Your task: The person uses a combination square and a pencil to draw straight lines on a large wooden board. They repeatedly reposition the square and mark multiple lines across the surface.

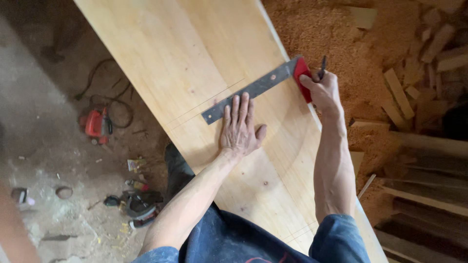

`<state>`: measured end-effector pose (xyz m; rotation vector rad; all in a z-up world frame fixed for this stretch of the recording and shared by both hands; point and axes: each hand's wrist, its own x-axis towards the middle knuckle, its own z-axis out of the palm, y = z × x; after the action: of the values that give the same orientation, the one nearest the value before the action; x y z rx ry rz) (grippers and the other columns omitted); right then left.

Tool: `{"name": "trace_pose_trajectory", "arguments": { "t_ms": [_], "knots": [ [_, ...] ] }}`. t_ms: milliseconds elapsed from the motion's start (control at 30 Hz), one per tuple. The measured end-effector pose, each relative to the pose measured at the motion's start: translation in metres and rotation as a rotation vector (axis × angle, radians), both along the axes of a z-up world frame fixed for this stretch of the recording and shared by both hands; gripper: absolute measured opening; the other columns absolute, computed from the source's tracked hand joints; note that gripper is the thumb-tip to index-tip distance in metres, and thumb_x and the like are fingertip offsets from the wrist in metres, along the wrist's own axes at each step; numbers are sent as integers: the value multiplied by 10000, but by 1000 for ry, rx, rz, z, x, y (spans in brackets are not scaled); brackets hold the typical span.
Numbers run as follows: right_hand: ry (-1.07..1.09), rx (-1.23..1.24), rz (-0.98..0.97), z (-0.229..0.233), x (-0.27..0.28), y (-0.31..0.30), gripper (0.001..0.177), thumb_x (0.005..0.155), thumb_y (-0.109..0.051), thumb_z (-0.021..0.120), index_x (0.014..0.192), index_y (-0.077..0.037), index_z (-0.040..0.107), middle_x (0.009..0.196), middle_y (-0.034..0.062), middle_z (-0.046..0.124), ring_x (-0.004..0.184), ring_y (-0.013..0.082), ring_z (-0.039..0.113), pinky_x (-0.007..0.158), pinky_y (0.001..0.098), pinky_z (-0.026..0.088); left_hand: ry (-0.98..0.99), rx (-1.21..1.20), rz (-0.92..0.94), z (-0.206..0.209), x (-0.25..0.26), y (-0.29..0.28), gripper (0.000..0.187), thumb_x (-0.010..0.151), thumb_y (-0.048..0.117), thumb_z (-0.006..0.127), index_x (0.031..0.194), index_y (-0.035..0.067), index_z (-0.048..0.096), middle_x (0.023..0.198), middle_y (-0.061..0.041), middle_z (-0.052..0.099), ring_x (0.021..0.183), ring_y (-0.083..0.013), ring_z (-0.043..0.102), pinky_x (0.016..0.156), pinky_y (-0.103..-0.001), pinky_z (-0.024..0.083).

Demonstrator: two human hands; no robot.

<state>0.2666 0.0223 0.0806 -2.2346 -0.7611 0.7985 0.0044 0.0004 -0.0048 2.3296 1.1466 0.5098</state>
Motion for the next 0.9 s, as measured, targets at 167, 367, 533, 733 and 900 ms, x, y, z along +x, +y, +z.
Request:
{"name": "trace_pose_trajectory", "arguments": {
  "t_ms": [167, 367, 533, 733, 900],
  "knots": [
    [-68, -33, 13, -2, 1, 2, 440, 897, -140, 830, 705, -161, 435, 674, -47, 537, 599, 71, 472, 529, 276, 397, 12, -28, -10, -1, -1, 0, 926, 951, 522, 576, 1607, -38, 240, 1704, -193, 187, 1577, -386, 193, 1271, -558, 174],
    [-68, -54, 0, -4, 2, 2, 470, 905, -163, 834, 698, -164, 413, 661, -46, 513, 581, 73, 442, 504, 288, 366, 21, -54, -18, 0, 0, 3, 917, 950, 529, 572, 1601, -39, 263, 1702, -193, 182, 1576, -390, 167, 1269, -563, 158],
    [-84, -74, 0, -4, 2, 1, 483, 907, -176, 836, 692, -162, 404, 653, -47, 513, 574, 72, 440, 496, 287, 362, 44, -58, -21, 3, -1, 3, 895, 958, 535, 553, 1595, -39, 292, 1702, -201, 179, 1578, -393, 160, 1271, -558, 150],
    [-116, -58, 4, -5, -1, 1, 478, 911, -165, 834, 695, -161, 408, 658, -51, 522, 581, 65, 447, 504, 274, 382, 51, -64, -26, 4, -2, 3, 897, 953, 536, 551, 1594, -40, 302, 1701, -199, 172, 1576, -390, 146, 1268, -557, 143],
    [-78, -36, -24, -5, -2, 2, 463, 910, -151, 822, 697, -163, 411, 652, -53, 508, 572, 61, 431, 490, 265, 358, 51, -56, -26, 5, -2, 5, 890, 956, 532, 560, 1591, -40, 312, 1705, -196, 168, 1581, -394, 144, 1273, -557, 144]
  ]
}}
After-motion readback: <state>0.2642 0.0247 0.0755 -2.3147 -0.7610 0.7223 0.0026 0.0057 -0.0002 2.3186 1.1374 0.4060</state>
